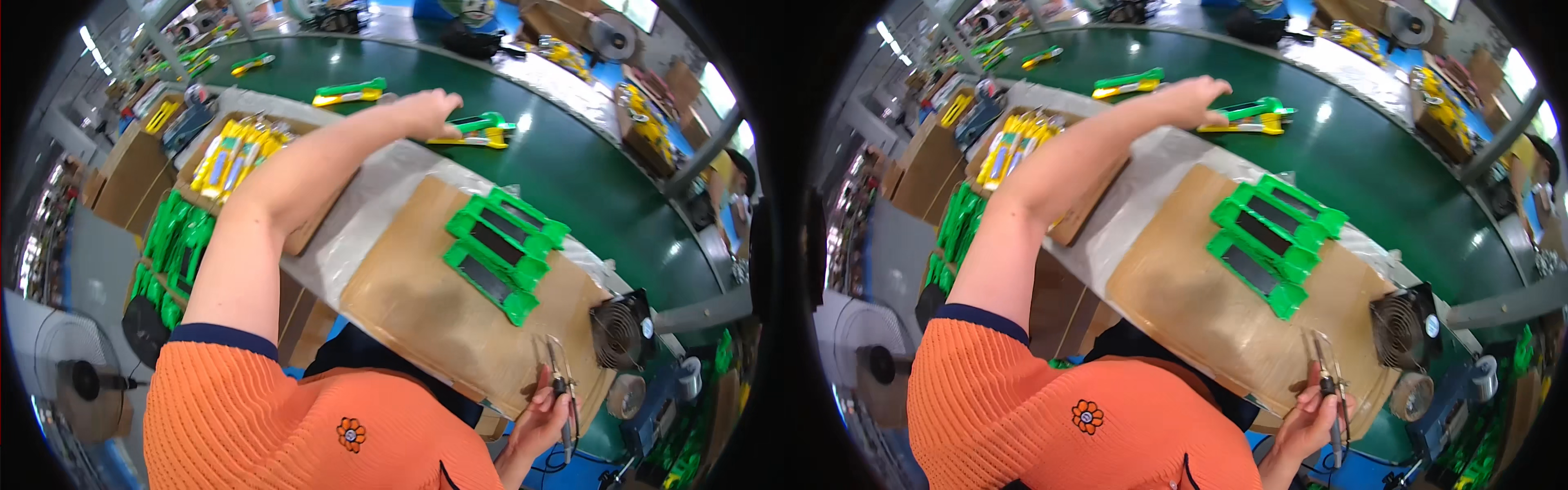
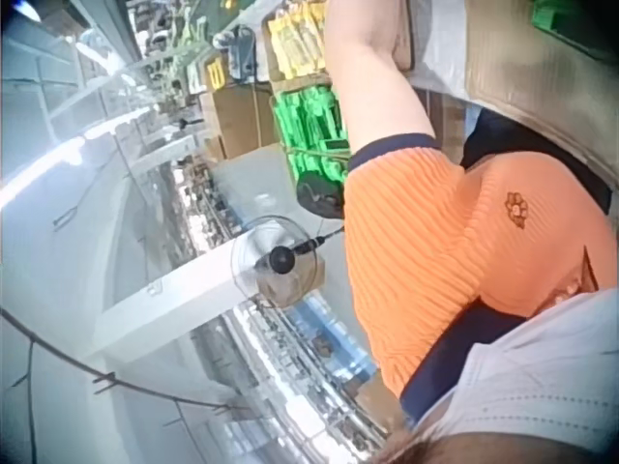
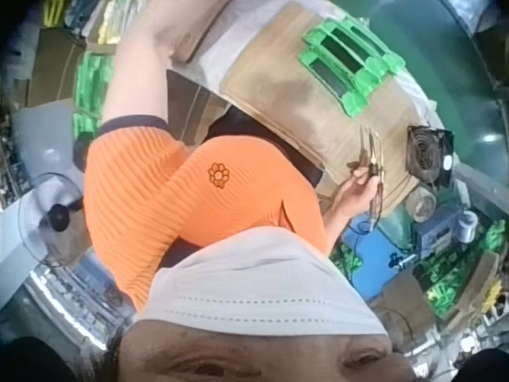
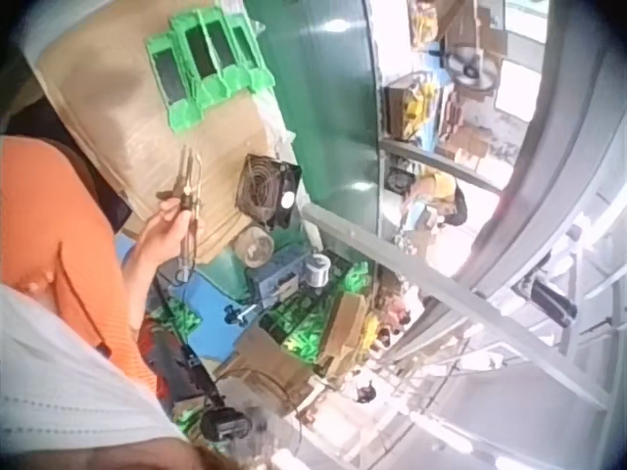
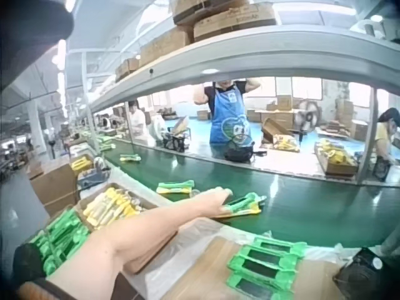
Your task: The person solders electrical components with a soldering iron, installs them into plastic flashlight casings by hand, places the assembled flashlights onto a conveyor belt, and gathers more parts to assemble.
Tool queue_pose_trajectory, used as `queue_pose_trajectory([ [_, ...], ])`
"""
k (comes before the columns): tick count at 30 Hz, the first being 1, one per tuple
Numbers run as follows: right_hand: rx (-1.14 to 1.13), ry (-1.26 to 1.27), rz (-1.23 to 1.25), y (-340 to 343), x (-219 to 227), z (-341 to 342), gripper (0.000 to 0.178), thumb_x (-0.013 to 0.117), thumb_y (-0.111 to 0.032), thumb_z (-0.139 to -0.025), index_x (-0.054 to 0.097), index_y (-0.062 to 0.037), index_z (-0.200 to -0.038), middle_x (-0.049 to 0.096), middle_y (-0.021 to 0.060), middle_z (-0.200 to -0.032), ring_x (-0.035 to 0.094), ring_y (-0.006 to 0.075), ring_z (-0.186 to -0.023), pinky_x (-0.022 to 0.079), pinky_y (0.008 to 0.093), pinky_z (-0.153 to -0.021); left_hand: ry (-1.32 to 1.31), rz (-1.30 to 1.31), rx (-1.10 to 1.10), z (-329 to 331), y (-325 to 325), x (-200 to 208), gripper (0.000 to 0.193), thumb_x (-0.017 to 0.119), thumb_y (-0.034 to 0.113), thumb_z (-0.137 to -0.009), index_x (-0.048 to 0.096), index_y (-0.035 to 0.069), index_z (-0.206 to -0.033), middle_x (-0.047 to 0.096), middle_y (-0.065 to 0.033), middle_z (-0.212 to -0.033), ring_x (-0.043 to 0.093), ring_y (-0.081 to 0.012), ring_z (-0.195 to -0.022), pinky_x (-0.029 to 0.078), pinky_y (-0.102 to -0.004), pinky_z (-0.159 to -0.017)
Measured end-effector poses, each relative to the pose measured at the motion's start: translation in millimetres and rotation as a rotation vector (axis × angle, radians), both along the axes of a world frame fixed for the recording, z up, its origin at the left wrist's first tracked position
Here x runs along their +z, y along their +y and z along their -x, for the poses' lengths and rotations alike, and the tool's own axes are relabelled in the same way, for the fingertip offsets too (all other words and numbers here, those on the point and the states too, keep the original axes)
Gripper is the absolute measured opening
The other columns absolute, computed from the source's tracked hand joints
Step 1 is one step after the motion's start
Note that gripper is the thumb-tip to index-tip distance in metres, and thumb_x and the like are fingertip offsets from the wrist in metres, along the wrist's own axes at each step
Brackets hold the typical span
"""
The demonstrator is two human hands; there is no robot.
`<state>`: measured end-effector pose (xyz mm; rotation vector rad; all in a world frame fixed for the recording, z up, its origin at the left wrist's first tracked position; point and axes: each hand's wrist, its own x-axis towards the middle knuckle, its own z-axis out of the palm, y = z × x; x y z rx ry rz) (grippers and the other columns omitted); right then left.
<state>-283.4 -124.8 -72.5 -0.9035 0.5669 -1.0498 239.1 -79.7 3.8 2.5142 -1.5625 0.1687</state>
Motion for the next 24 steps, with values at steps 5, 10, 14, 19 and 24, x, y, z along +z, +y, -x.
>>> queue_pose_trajectory([
  [5, -0.055, -0.005, -0.046, -1, 3, 2, 0.017, 0.049, -0.013, -0.099, 0.042, -0.0092, -0.084, 0.032, 0.0003, -0.06, 0.046, 0.0134, -0.061, 0.032, 0.055, -0.116, -0.087, -0.493, 0.225, 32, 112, 86, 0.027, 0.075, 0.032, -0.077, 0.073, 0.006, -0.083, 0.071, -0.0131, -0.086, 0.068, -0.0315, -0.083, 0.055, -0.0441, -0.072],
  [10, -0.002, 0.031, -0.115, -1, 10, -7, 0.023, 0.054, -0.023, -0.096, 0.059, -0.002, -0.09, 0.053, 0.0038, -0.07, 0.054, 0.0167, -0.07, 0.049, 0.0362, -0.08, 0.171, -0.448, 0.438, 70, 227, 33, 0.032, 0.078, 0.034, -0.072, 0.068, 0.008, -0.087, 0.07, -0.012, -0.088, 0.068, -0.0291, -0.084, 0.054, -0.0435, -0.072],
  [14, -0.001, 0.133, -0.09, 3, 17, -9, 0.025, 0.053, -0.026, -0.096, 0.059, -0.003, -0.09, 0.052, 0.0028, -0.068, 0.054, 0.0175, -0.07, 0.049, 0.0402, -0.081, -0.1, -0.219, 0.477, 109, 240, 1, 0.035, 0.075, 0.022, -0.075, 0.054, 0.006, -0.098, 0.065, -0.0141, -0.091, 0.065, -0.0346, -0.09, 0.052, -0.0466, -0.074],
  [19, 0.028, 0.095, -0.042, 0, 6, 0, 0.025, 0.052, -0.027, -0.096, 0.058, -0.0034, -0.089, 0.053, 0.0017, -0.069, 0.055, 0.0187, -0.074, 0.049, 0.0406, -0.08, -0.009, -0.174, 0.566, 111, 232, 5, 0.037, 0.075, 0.021, -0.075, 0.055, 0.005, -0.102, 0.065, -0.0151, -0.095, 0.064, -0.0351, -0.092, 0.052, -0.0472, -0.077],
  [24, -0.002, 0.036, -0.034, 2, 7, 3, 0.016, 0.052, -0.018, -0.097, 0.051, -0.0075, -0.086, 0.044, 0.0015, -0.068, 0.049, 0.0159, -0.068, 0.04, 0.045, -0.097, 0.156, 0.084, 0.652, 110, 233, 15, 0.038, 0.072, 0.026, -0.068, 0.064, 0.005, -0.099, 0.066, -0.0152, -0.092, 0.064, -0.0326, -0.088, 0.052, -0.0422, -0.078],
])
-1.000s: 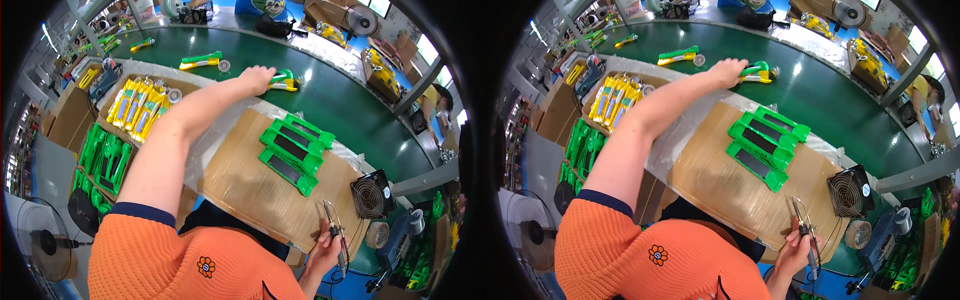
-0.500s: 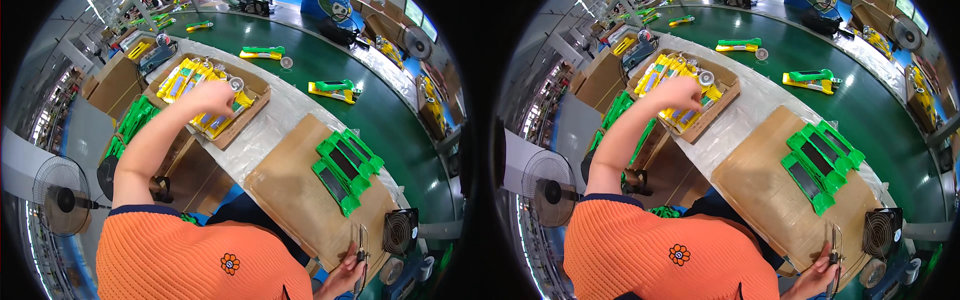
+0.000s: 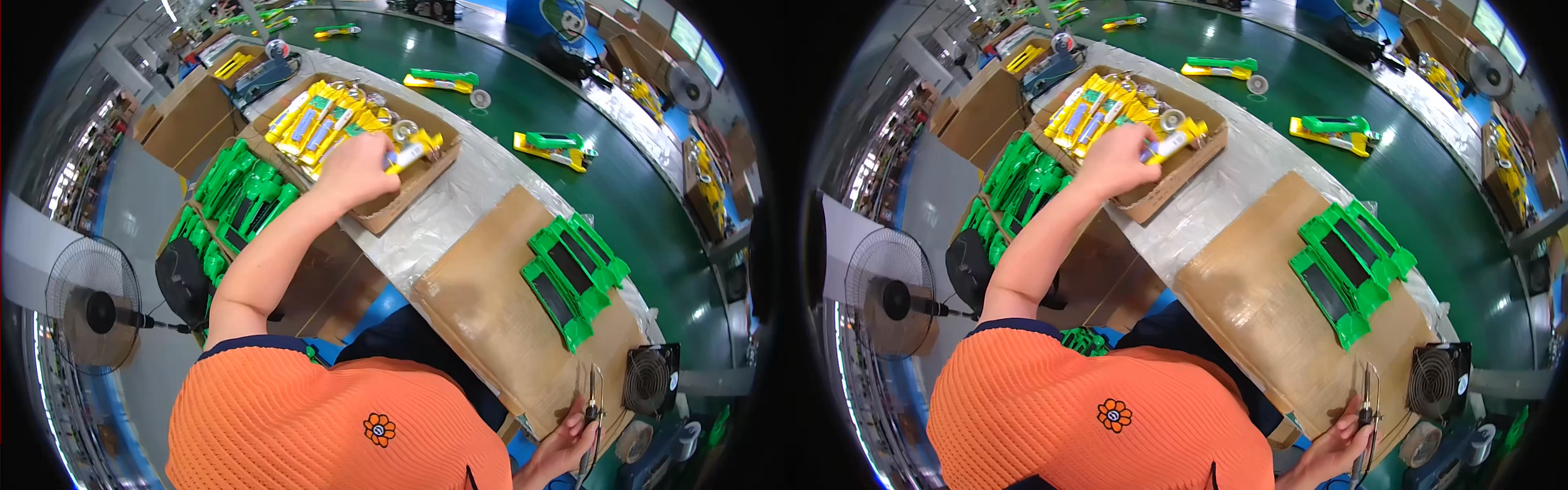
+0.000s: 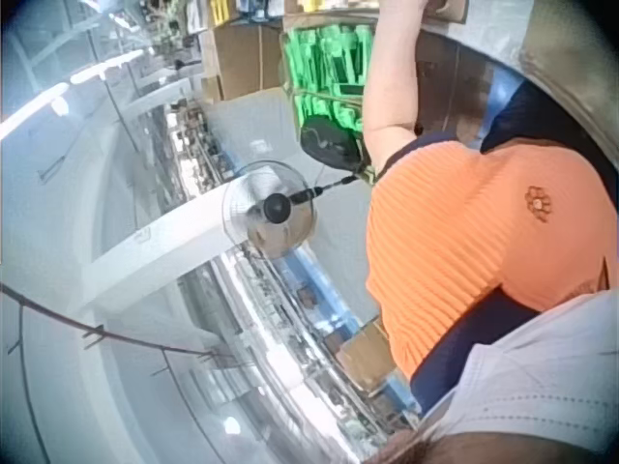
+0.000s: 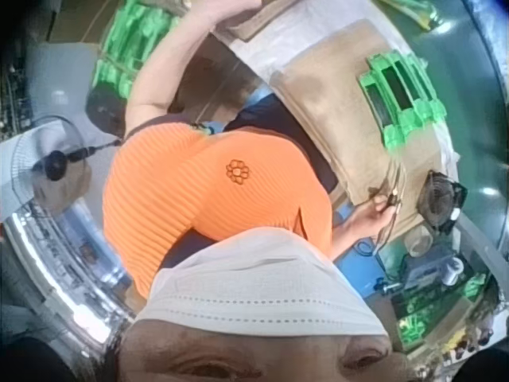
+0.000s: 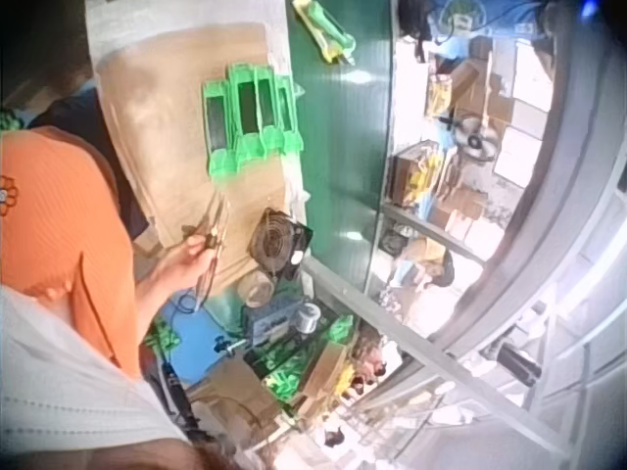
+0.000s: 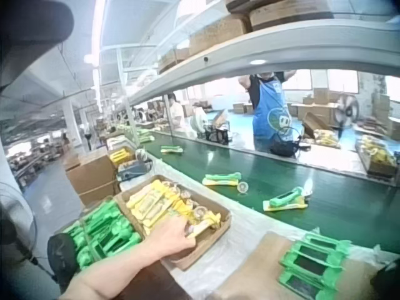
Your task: The person solders electrical components with a soldering iron, installs them into plastic flashlight casings by hand, places the assembled flashlights onto a conveyor belt, and gathers more parts to assemble.
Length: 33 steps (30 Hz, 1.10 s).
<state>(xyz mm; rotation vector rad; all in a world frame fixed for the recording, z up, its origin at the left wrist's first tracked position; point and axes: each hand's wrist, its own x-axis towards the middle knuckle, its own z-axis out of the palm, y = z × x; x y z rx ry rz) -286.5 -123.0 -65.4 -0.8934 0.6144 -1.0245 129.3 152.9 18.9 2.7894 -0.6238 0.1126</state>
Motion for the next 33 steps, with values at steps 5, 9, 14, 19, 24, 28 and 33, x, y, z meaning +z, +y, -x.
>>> queue_pose_trajectory([
  [5, 0.042, -0.064, -0.01, -5, -7, 1, 0.025, 0.048, -0.016, -0.102, 0.049, -0.0061, -0.079, 0.04, 0.0016, -0.062, 0.048, 0.0142, -0.066, 0.034, 0.0505, -0.116, -0.237, 0.375, -0.369, 39, -21, 30, 0.032, 0.073, 0.007, -0.07, 0.062, 0.007, -0.1, 0.061, -0.0095, -0.091, 0.06, -0.0254, -0.085, 0.049, -0.0366, -0.075],
  [9, 0.017, -0.035, -0.015, 0, 4, -8, 0.023, 0.048, -0.015, -0.101, 0.049, -0.007, -0.079, 0.043, 0.0008, -0.062, 0.05, 0.0138, -0.065, 0.033, 0.0512, -0.116, -0.172, 0.297, -0.891, 84, -68, 11, 0.029, 0.071, 0.004, -0.07, 0.063, 0.011, -0.097, 0.062, -0.005, -0.097, 0.06, -0.0257, -0.095, 0.046, -0.0379, -0.083],
  [14, 0.057, -0.026, 0.059, 7, 16, -10, 0.012, 0.049, -0.014, -0.099, 0.05, -0.0084, -0.089, 0.041, -0.0005, -0.059, 0.05, 0.0135, -0.063, 0.031, 0.0518, -0.116, 0.158, 0.219, -1.132, 97, -100, -33, 0.039, 0.079, 0.007, -0.066, 0.065, 0.012, -0.102, 0.062, -0.0048, -0.104, 0.059, -0.0266, -0.101, 0.045, -0.038, -0.085],
  [19, 0.137, -0.007, 0.116, 22, 24, -4, 0.011, 0.054, -0.017, -0.095, 0.048, -0.0085, -0.098, 0.04, -0.0009, -0.057, 0.048, 0.0126, -0.055, 0.033, 0.0511, -0.114, 0.245, 0.332, -1.101, 100, -105, -29, 0.036, 0.081, 0.011, -0.071, 0.066, 0.007, -0.103, 0.062, -0.0078, -0.105, 0.059, -0.0277, -0.099, 0.049, -0.0376, -0.084],
  [24, 0.217, 0.093, 0.123, 36, 29, -25, 0.025, 0.061, -0.019, -0.09, 0.041, -0.0051, -0.095, 0.041, 0.0009, -0.055, 0.05, 0.0155, -0.049, 0.038, 0.0633, -0.104, 0.241, 0.349, -1.019, 107, -98, -29, 0.028, 0.079, 0.01, -0.075, 0.068, 0.006, -0.1, 0.064, -0.0089, -0.099, 0.063, -0.0266, -0.088, 0.053, -0.0352, -0.074],
  [28, 0.27, 0.114, 0.069, 37, 27, -35, 0.021, 0.057, -0.017, -0.091, 0.041, -0.0053, -0.096, 0.04, 0.0017, -0.056, 0.051, 0.0166, -0.051, 0.042, 0.0602, -0.102, 0.169, 0.335, -1.001, 103, -96, -33, 0.022, 0.077, 0.008, -0.077, 0.069, 0.005, -0.096, 0.065, -0.0079, -0.091, 0.065, -0.0249, -0.084, 0.054, -0.0335, -0.071],
  [33, 0.322, 0.083, 0.024, 35, 22, -45, 0.019, 0.055, -0.016, -0.092, 0.041, -0.0051, -0.097, 0.042, 0.0029, -0.058, 0.052, 0.0181, -0.053, 0.049, 0.05, -0.091, 0.456, 0.429, -0.936, 113, -103, -36, 0.022, 0.075, 0.005, -0.077, 0.068, 0.005, -0.097, 0.066, -0.0071, -0.091, 0.065, -0.0241, -0.086, 0.054, -0.0333, -0.072],
])
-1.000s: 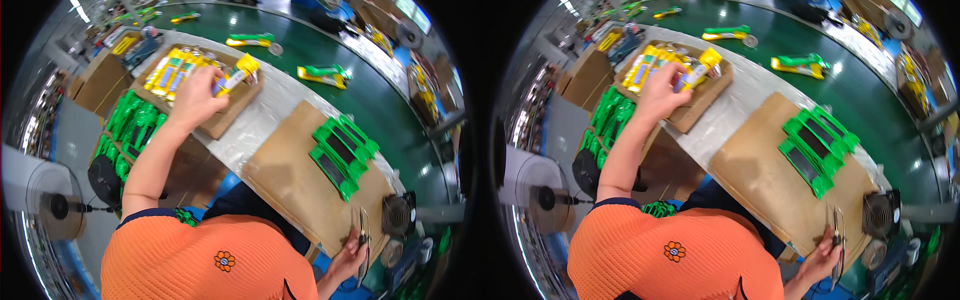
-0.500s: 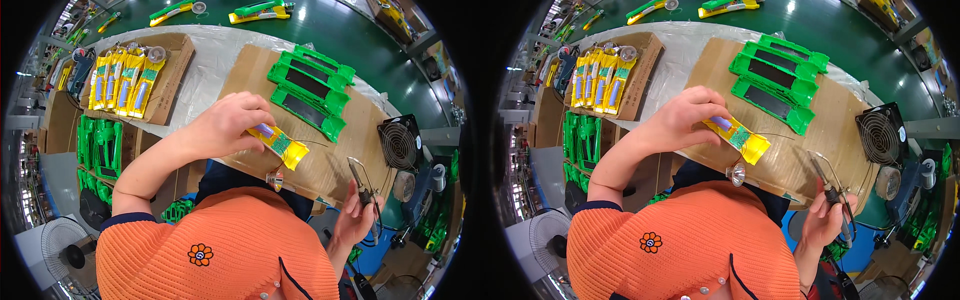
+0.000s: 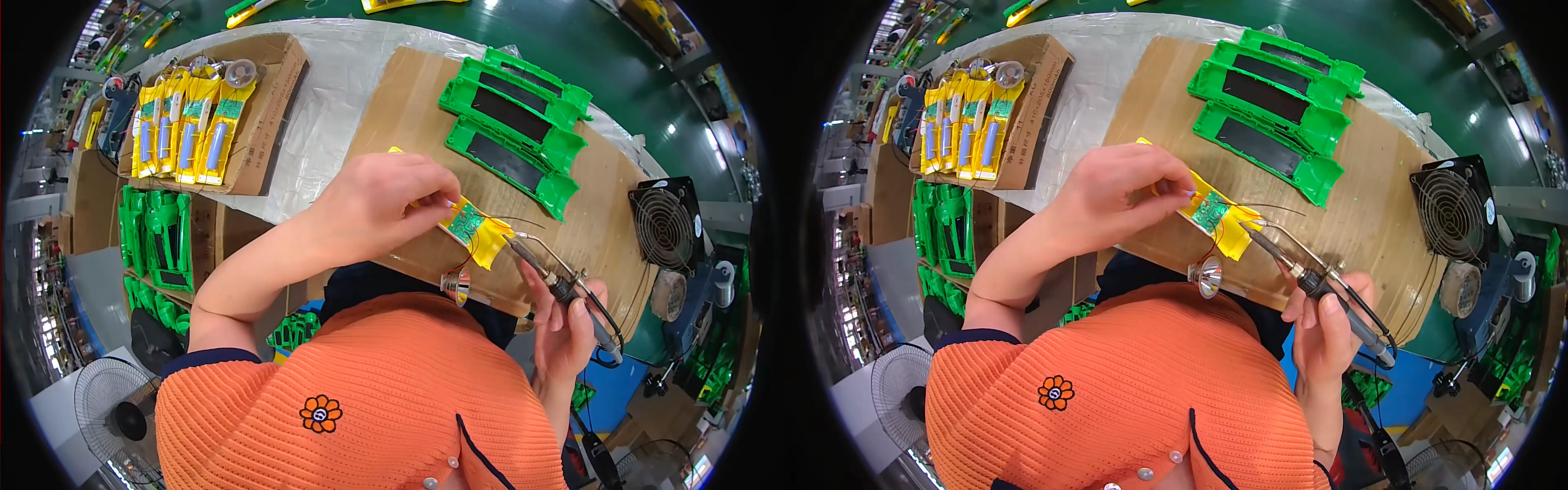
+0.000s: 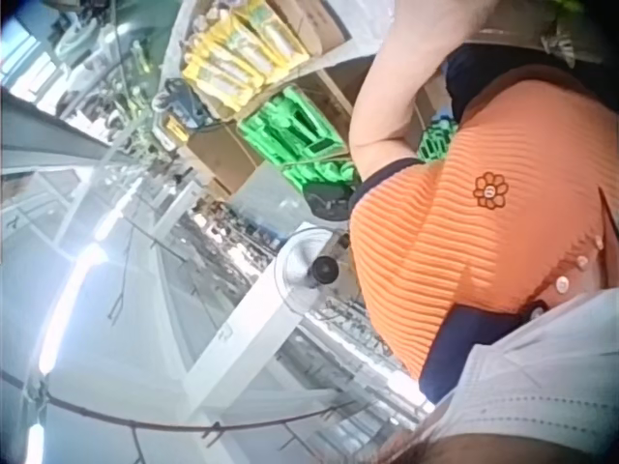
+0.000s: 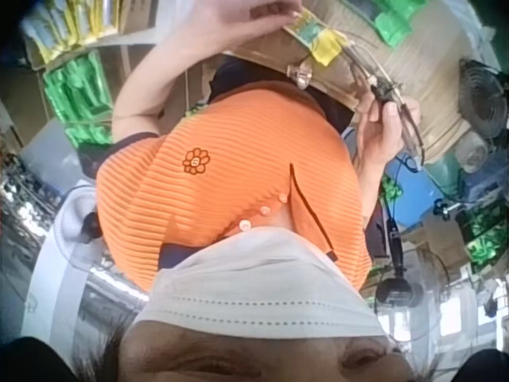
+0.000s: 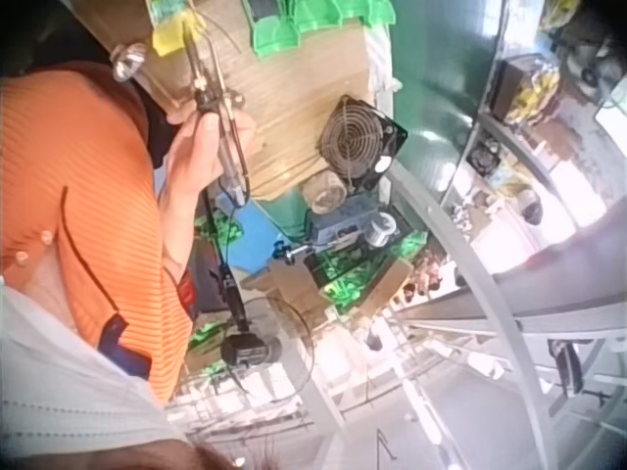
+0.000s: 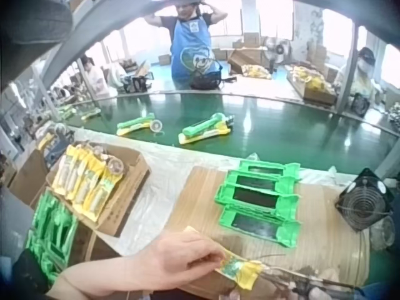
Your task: The person solders electrical components with a soldering iron, installs them into plastic flashlight casings by hand, places the assembled flashlights onto a conveyor belt, and gathers more parts to assemble.
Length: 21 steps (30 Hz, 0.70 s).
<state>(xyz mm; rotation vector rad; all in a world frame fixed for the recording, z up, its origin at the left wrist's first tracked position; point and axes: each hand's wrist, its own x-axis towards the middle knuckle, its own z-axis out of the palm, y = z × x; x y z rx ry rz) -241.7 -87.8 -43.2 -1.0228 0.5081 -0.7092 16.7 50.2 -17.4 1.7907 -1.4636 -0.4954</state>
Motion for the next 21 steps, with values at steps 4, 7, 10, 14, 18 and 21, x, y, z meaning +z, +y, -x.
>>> queue_pose_trajectory([
  [4, 0.024, 0.014, -0.027, -1, 0, 1, 0.019, 0.056, -0.016, -0.092, 0.042, -0.0053, -0.099, 0.043, 0.0029, -0.058, 0.052, 0.0184, -0.053, 0.049, 0.0508, -0.092, -0.069, 0.061, -0.026, -4, 2, 8, 0.023, 0.074, 0.003, -0.076, 0.067, 0.006, -0.098, 0.066, -0.006, -0.091, 0.064, -0.0251, -0.088, 0.053, -0.0359, -0.075],
  [7, 0.027, 0.013, -0.043, -1, -1, 2, 0.02, 0.057, -0.016, -0.092, 0.042, -0.0055, -0.1, 0.043, 0.0027, -0.058, 0.052, 0.0187, -0.053, 0.048, 0.052, -0.093, -0.325, -0.013, -0.005, -12, 10, 14, 0.021, 0.073, 0.002, -0.076, 0.068, 0.007, -0.097, 0.066, -0.006, -0.091, 0.063, -0.0263, -0.087, 0.052, -0.0379, -0.077],
  [10, 0.029, 0.012, -0.046, 0, 0, -2, 0.017, 0.055, -0.017, -0.092, 0.044, -0.0064, -0.099, 0.041, 0.0014, -0.056, 0.05, 0.0169, -0.052, 0.04, 0.0599, -0.101, -0.3, 0.011, -0.041, -14, 9, 9, 0.018, 0.072, 0.002, -0.077, 0.069, 0.007, -0.094, 0.066, -0.0069, -0.091, 0.062, -0.0265, -0.084, 0.052, -0.0368, -0.075],
  [14, 0.027, 0.022, -0.078, 3, 4, -8, 0.014, 0.054, -0.017, -0.093, 0.045, -0.0071, -0.097, 0.039, 0.0006, -0.054, 0.048, 0.0154, -0.052, 0.033, 0.0662, -0.108, -0.208, 0.077, -0.065, -9, 2, 10, 0.012, 0.073, 0.003, -0.078, 0.07, 0.007, -0.09, 0.066, -0.0066, -0.091, 0.063, -0.0245, -0.085, 0.052, -0.0348, -0.074],
  [18, 0.031, 0.033, -0.072, 3, 3, -11, 0.014, 0.053, -0.016, -0.092, 0.044, -0.0066, -0.097, 0.039, 0.0009, -0.055, 0.048, 0.0159, -0.054, 0.034, 0.0652, -0.108, 0.087, 0.111, -0.123, -4, -10, -8, 0.011, 0.074, 0.005, -0.079, 0.07, 0.007, -0.089, 0.067, -0.0061, -0.091, 0.064, -0.0223, -0.087, 0.052, -0.0326, -0.074],
  [21, 0.034, 0.051, -0.062, 3, 3, -12, 0.015, 0.055, -0.016, -0.092, 0.044, -0.0062, -0.097, 0.039, 0.0011, -0.055, 0.049, 0.0163, -0.056, 0.035, 0.064, -0.108, 0.077, 0.083, -0.17, -7, -14, -11, 0.011, 0.074, 0.004, -0.079, 0.07, 0.006, -0.089, 0.067, -0.0061, -0.092, 0.065, -0.0221, -0.087, 0.053, -0.0312, -0.074],
])
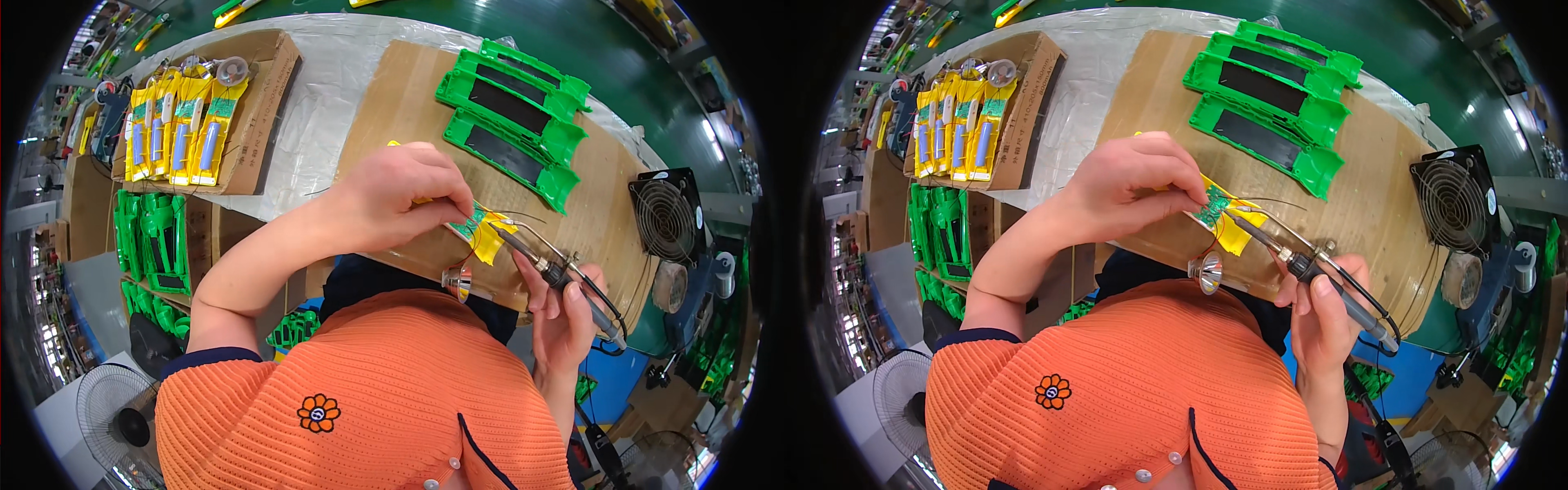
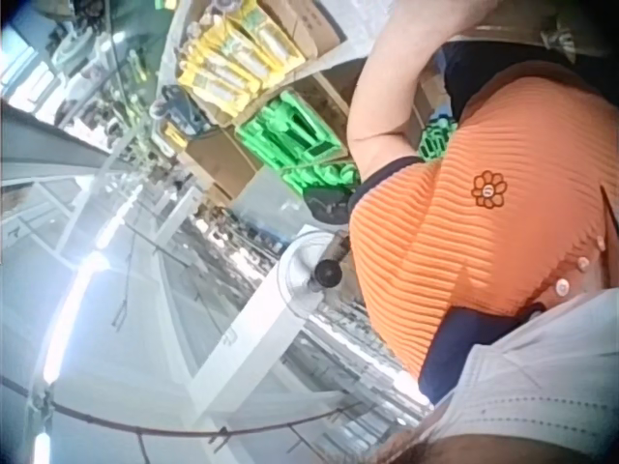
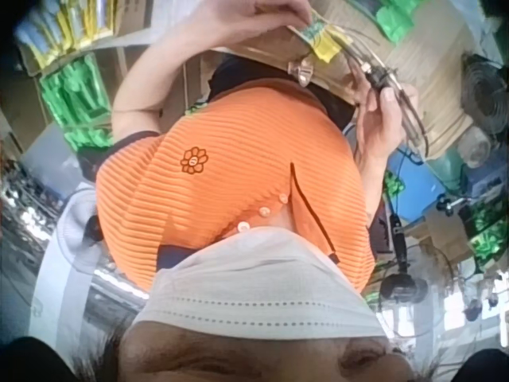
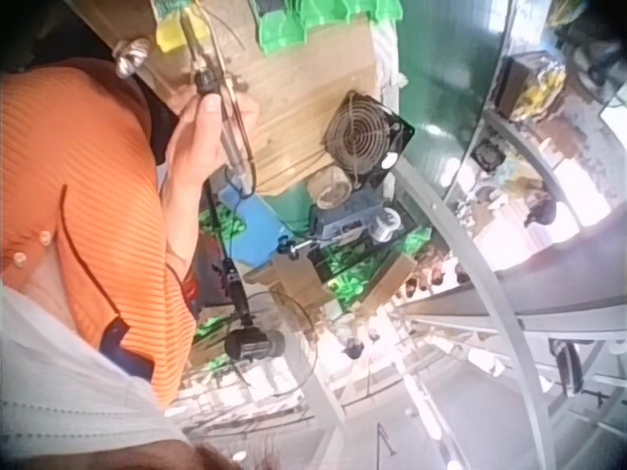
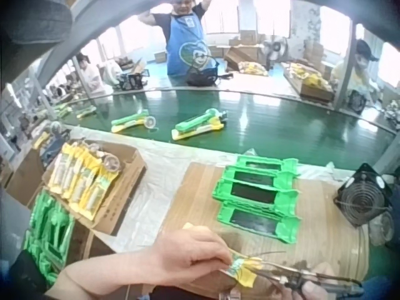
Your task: The person solders electrical components with a soldering iron, installs them into plastic flashlight casings by hand, places the assembled flashlights onto a conveyor belt, and gathers more parts to assemble.
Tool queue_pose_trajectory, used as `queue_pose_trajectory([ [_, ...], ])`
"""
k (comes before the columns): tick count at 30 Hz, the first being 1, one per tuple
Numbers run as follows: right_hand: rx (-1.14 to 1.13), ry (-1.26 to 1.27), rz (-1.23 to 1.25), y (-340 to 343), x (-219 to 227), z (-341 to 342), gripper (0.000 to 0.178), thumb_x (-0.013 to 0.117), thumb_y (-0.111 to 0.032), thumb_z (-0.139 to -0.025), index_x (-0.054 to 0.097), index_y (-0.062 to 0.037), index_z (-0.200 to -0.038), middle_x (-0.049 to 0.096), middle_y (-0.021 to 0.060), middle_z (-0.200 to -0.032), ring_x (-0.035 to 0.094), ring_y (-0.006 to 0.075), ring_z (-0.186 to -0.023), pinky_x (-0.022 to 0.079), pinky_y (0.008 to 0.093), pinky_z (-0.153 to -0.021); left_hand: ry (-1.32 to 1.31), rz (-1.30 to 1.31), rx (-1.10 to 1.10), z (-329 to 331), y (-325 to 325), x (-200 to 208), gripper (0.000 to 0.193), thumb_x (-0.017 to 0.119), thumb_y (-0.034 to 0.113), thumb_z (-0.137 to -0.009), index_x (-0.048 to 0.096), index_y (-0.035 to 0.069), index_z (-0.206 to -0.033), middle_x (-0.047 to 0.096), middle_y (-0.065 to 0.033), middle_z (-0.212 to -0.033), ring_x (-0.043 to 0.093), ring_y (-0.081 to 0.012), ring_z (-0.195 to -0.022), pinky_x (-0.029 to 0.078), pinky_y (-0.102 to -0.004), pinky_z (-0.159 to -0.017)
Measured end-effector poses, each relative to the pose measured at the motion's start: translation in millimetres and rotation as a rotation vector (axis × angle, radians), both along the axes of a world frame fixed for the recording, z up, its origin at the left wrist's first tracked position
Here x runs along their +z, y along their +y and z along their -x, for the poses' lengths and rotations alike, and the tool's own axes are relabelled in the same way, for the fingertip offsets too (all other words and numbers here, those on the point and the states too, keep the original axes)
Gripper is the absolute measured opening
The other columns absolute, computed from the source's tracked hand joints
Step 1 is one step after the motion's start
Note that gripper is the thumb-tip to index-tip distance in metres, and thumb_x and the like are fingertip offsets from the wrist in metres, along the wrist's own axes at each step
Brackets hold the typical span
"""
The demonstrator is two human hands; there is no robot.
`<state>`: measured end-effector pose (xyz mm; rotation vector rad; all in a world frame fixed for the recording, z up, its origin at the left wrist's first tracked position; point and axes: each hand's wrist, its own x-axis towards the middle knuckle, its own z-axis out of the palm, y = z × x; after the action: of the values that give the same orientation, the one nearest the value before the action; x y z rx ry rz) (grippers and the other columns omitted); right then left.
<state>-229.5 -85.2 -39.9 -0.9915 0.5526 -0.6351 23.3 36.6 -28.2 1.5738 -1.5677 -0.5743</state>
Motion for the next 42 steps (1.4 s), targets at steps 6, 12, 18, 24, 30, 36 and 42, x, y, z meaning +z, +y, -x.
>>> queue_pose_trajectory([
  [6, -0.011, 0.042, -0.015, -1, 0, 2, 0.017, 0.057, -0.01, -0.092, 0.043, -0.0024, -0.097, 0.052, 0.0087, -0.066, 0.055, 0.0202, -0.059, 0.053, 0.0409, -0.077, -0.125, 0.039, 0.007, 4, 0, -1, 0.01, 0.071, 0.003, -0.079, 0.068, 0.006, -0.089, 0.063, -0.0064, -0.094, 0.063, -0.0217, -0.082, 0.051, -0.0305, -0.067],
  [12, -0.001, 0.11, 0.017, 1, 2, -2, 0.015, 0.058, -0.006, -0.091, 0.045, -0.0014, -0.097, 0.055, 0.0097, -0.07, 0.056, 0.0183, -0.06, 0.052, 0.0343, -0.064, -0.178, 0.017, 0.032, 6, -4, 0, 0.01, 0.07, 0.004, -0.077, 0.066, 0.005, -0.086, 0.057, -0.0063, -0.092, 0.06, -0.0219, -0.077, 0.049, -0.0323, -0.062],
  [18, 0.01, 0.225, 0.056, 4, 12, -10, 0.017, 0.06, -0.01, -0.09, 0.045, -0.0028, -0.091, 0.055, 0.0088, -0.071, 0.052, 0.0166, -0.061, 0.049, 0.0325, -0.064, -0.221, 0.004, 0.013, 4, -5, 1, 0.009, 0.07, 0.006, -0.076, 0.065, 0.005, -0.084, 0.057, -0.0066, -0.093, 0.06, -0.024, -0.081, 0.05, -0.0345, -0.066],
  [24, 0.035, 0.205, 0.051, 3, 10, -10, 0.014, 0.058, -0.001, -0.091, 0.046, -0.0005, -0.096, 0.059, 0.01, -0.071, 0.061, 0.0189, -0.064, 0.051, 0.03, -0.062, -0.245, -0.013, 0.007, 4, -5, 1, 0.009, 0.07, 0.007, -0.077, 0.065, 0.005, -0.084, 0.058, -0.0069, -0.094, 0.06, -0.0256, -0.084, 0.05, -0.0359, -0.071],
  [30, 0.023, 0.207, 0.057, 4, 10, -11, 0.014, 0.059, -0.001, -0.091, 0.045, -0.0004, -0.095, 0.059, 0.0097, -0.071, 0.062, 0.0194, -0.064, 0.05, 0.0293, -0.062, -0.26, -0.02, -0.009, 3, -6, 2, 0.008, 0.069, 0.007, -0.077, 0.065, 0.005, -0.083, 0.057, -0.0066, -0.095, 0.06, -0.0257, -0.084, 0.05, -0.036, -0.071],
  [36, 0.03, 0.203, 0.043, 3, 10, -12, 0.014, 0.059, -0.001, -0.091, 0.045, -0.0009, -0.094, 0.059, 0.0095, -0.071, 0.062, 0.0193, -0.064, 0.051, 0.0294, -0.062, -0.267, -0.018, -0.03, 2, -8, 3, 0.007, 0.069, 0.007, -0.078, 0.065, 0.005, -0.083, 0.057, -0.0066, -0.094, 0.06, -0.0255, -0.084, 0.05, -0.0356, -0.071],
  [42, -0.043, 0.146, 0.013, 1, 4, -3, 0.014, 0.059, -0.004, -0.091, 0.045, -0.0014, -0.096, 0.058, 0.0101, -0.071, 0.052, 0.0147, -0.058, 0.052, 0.0318, -0.062, -0.275, -0.024, -0.042, 0, -8, 4, 0.007, 0.068, 0.007, -0.078, 0.064, 0.005, -0.083, 0.057, -0.0069, -0.094, 0.06, -0.0255, -0.083, 0.05, -0.0356, -0.071],
])
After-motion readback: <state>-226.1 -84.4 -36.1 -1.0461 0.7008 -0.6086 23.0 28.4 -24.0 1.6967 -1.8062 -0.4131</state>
